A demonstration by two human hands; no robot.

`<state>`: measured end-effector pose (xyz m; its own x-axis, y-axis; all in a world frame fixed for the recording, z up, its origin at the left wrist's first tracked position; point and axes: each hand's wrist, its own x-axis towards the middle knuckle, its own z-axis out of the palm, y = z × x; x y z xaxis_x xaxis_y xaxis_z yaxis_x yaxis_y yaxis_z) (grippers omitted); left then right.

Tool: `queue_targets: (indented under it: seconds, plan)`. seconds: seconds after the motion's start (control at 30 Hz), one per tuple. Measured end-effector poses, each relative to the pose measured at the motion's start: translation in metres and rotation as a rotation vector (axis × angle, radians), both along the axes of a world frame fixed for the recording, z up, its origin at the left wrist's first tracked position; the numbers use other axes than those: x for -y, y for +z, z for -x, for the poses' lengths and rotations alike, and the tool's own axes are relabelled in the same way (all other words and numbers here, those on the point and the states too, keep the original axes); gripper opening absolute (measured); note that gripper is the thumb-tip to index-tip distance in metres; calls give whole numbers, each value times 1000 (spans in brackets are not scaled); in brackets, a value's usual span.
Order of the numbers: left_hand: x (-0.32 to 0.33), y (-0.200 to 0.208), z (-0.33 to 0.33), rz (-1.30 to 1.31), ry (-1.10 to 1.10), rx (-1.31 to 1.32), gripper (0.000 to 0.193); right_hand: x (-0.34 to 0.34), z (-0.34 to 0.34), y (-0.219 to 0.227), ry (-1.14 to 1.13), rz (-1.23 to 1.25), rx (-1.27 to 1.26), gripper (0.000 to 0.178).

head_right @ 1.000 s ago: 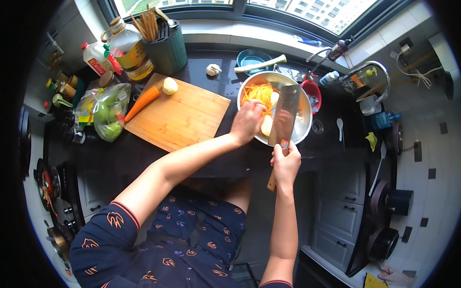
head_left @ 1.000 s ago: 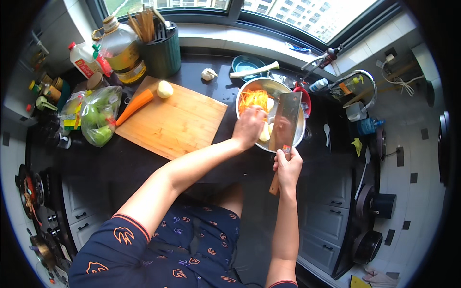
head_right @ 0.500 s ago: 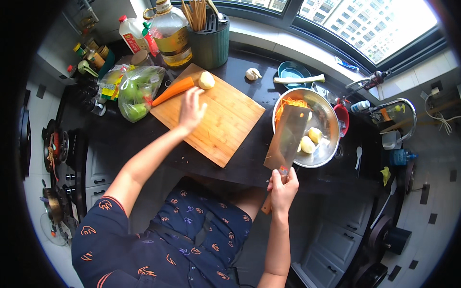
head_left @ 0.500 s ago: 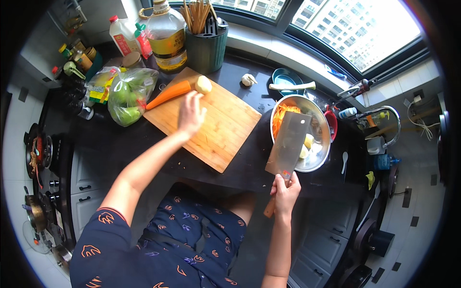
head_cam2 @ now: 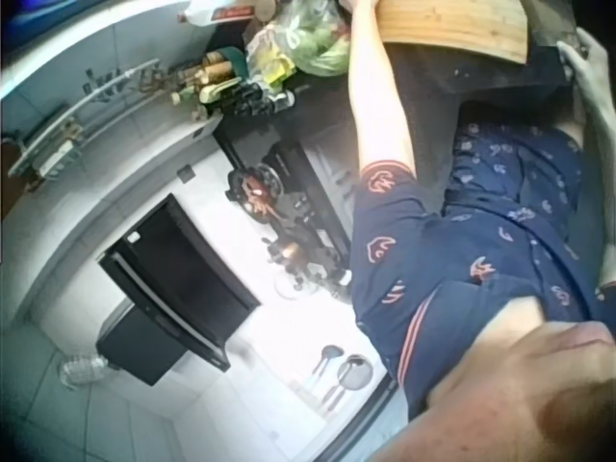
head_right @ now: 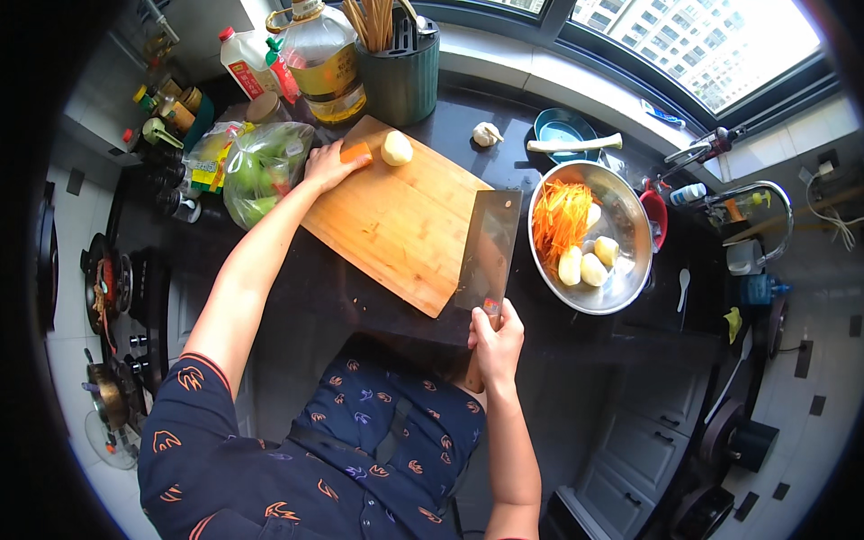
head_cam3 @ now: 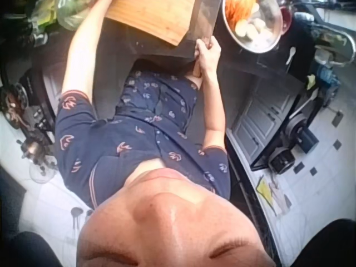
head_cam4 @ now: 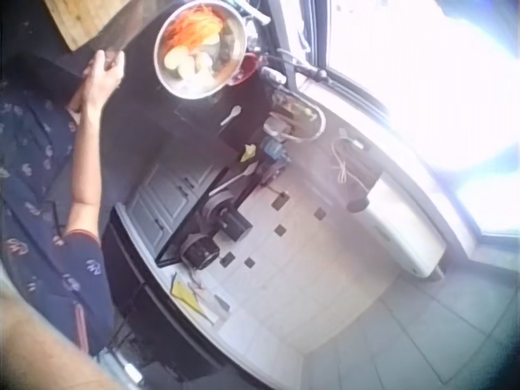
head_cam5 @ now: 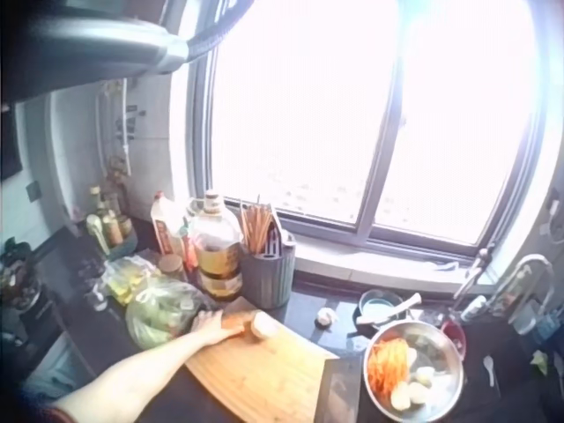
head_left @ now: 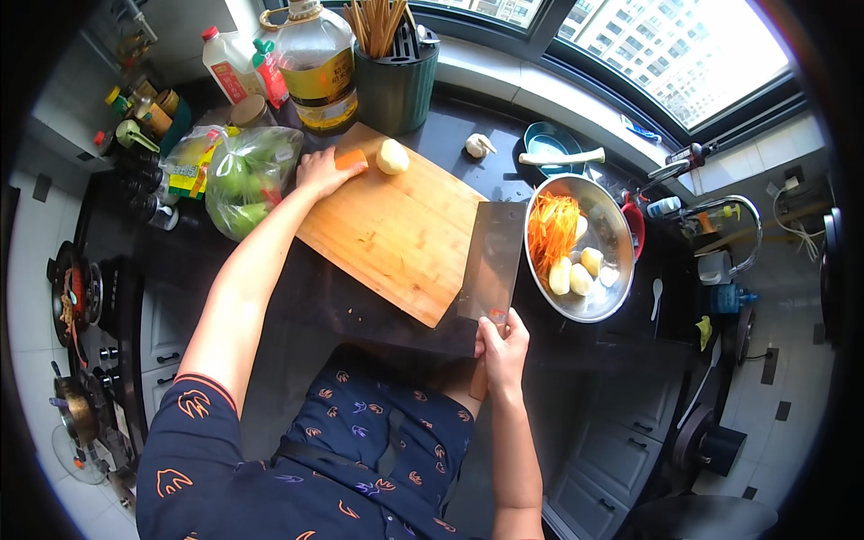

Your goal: The person uses a cleaver to slice a carrot into thin strips on a wooden cutting board. They gather the sliced carrot and transfer it into a metal bowl containing other vegetables. The person then cuts the remaining carrot into smaller chunks.

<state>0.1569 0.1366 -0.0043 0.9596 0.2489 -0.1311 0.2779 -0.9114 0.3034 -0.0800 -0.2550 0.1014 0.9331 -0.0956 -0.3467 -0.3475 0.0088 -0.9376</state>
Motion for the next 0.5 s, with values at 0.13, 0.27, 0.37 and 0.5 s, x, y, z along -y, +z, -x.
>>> queue_targets:
  seconds: [0.13, 0.27, 0.37, 0.5]
  plan:
    - [12, 0, 24, -21, 52, 20, 119, 1, 4, -5, -18, 30, 5, 7]
    - [43, -6, 73, -52, 127, 156, 107, 8, 12, -16, -33, 73, 10, 5]
    - [66, -8, 107, -27, 218, 205, 99, 13, 21, -19, -46, 142, -20, 6]
    - [85, -11, 127, 1, 283, 240, 93, 19, 25, -22, -39, 160, -53, 9]
